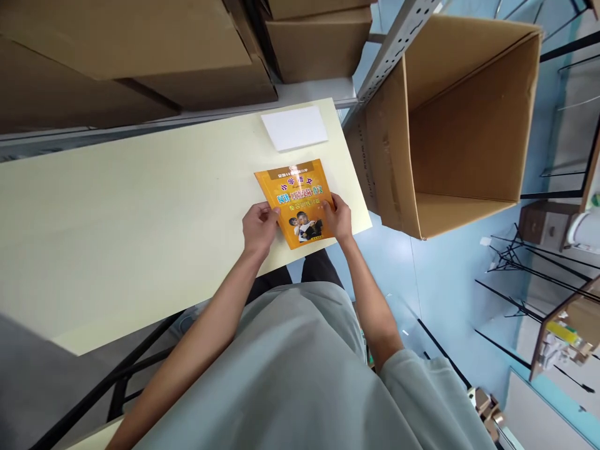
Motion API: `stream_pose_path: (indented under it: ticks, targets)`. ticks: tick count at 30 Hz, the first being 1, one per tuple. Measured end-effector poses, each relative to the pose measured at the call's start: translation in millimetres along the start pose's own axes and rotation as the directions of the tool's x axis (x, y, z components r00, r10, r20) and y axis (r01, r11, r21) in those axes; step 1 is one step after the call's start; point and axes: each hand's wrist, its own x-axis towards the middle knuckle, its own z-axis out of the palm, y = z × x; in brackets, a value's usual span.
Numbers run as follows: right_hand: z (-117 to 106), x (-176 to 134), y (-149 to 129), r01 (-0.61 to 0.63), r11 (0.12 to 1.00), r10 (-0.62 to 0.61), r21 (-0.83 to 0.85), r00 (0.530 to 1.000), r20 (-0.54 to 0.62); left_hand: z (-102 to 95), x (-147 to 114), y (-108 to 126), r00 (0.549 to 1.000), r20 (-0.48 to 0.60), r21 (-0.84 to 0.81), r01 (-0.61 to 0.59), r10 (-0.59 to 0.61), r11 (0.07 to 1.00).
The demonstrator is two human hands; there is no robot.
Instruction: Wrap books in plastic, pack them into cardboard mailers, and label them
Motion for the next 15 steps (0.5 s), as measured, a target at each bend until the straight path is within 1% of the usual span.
stream_pose_path:
  ticks: [3, 7, 10, 13, 15]
  targets:
    - [3.4, 7.0, 1.4, -0.025, 0.999, 0.024, -0.033, 0.999, -0.027, 8.2, 3.9, -3.1, 0.995, -0.060, 0.100, -0.067, 0.073, 0.993]
    - [2.7, 8.9, 1.5, -0.039, 0.997, 0.036, -0.070, 0.998, -0.043, 12.8, 2.5, -3.9, 0.989, -0.085, 0.135, -0.112, 0.124, 0.985]
    - [-3.1, 11.9, 0.3, -0.030, 0.981, 0.014, -0.190, 0.996, -0.083, 17.0, 2.2, -3.2, 0.982, -0.121, 0.161, -0.126, 0.147, 0.979]
    - [-11.8, 16.8, -2.7, -0.002, 0.944, -0.029, -0.330, 0.996, -0.088, 20.4, 3.0, -3.5, 0.968, -0.179, 0.189, -0.138, 0.173, 0.972]
    - [-17.9, 20.3, -4.4, -0.018, 0.913, -0.036, -0.407, 0.992, -0.124, 21.2, 4.1, -4.3, 0.963, -0.210, 0.207, -0.127, 0.171, 0.970]
